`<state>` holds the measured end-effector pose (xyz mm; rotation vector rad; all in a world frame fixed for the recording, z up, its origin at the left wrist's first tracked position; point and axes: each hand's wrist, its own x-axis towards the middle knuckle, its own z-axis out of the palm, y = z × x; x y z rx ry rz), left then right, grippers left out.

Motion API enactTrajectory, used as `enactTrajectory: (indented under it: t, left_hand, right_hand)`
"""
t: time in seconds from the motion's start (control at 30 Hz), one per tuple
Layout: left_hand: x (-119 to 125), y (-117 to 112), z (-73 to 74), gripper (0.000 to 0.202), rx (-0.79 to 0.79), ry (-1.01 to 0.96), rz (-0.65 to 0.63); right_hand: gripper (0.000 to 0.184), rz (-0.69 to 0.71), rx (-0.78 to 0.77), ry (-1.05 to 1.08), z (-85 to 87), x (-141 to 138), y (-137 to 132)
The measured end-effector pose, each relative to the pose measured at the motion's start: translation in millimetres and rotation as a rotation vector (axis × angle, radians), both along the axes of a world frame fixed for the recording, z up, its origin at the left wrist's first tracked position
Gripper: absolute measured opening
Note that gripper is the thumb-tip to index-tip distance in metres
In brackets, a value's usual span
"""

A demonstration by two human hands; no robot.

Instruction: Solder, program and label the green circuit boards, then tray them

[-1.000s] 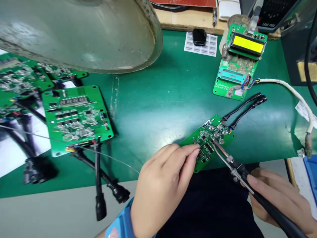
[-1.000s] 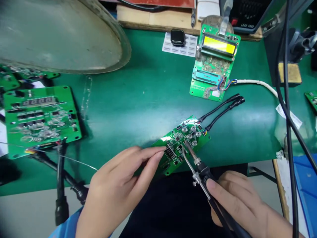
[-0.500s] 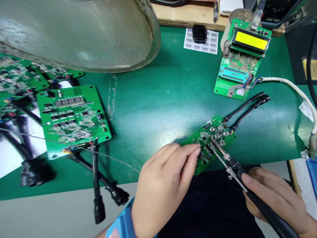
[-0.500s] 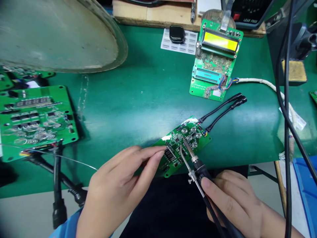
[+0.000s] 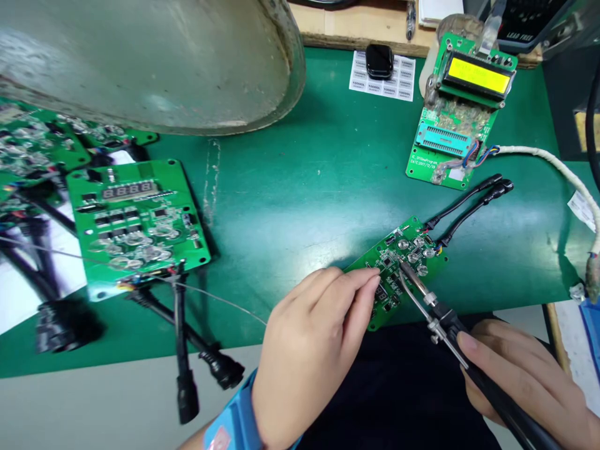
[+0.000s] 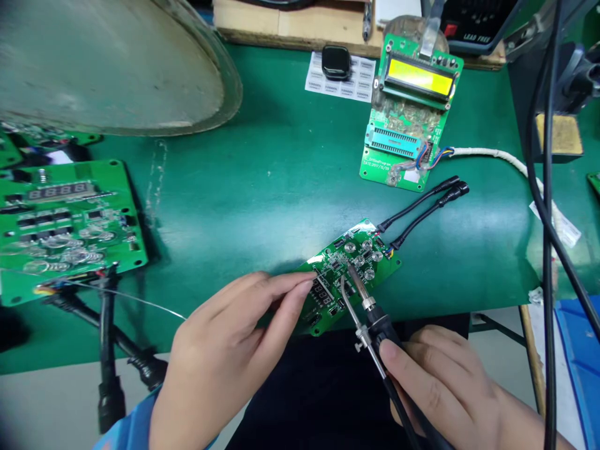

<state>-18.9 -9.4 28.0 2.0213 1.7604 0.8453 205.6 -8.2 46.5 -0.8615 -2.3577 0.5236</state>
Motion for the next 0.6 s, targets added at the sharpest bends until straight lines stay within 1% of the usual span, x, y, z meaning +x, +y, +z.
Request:
enactTrajectory:
  t: [0.43, 0.6]
  left_hand:
    - [-0.1, -0.9, 1.7, 0.009, 0.015, 0.012, 0.018]
    - [-0.3, 0.5, 2.3, 0.009, 0.021, 0.000, 0.014]
  right_hand:
    - [0.044, 0.025, -0.029, -0.062, 2.8, -2.6, 3.4]
    - [0.041, -0.100, -0.013, -0.026, 0.4, 0.2, -6.5]
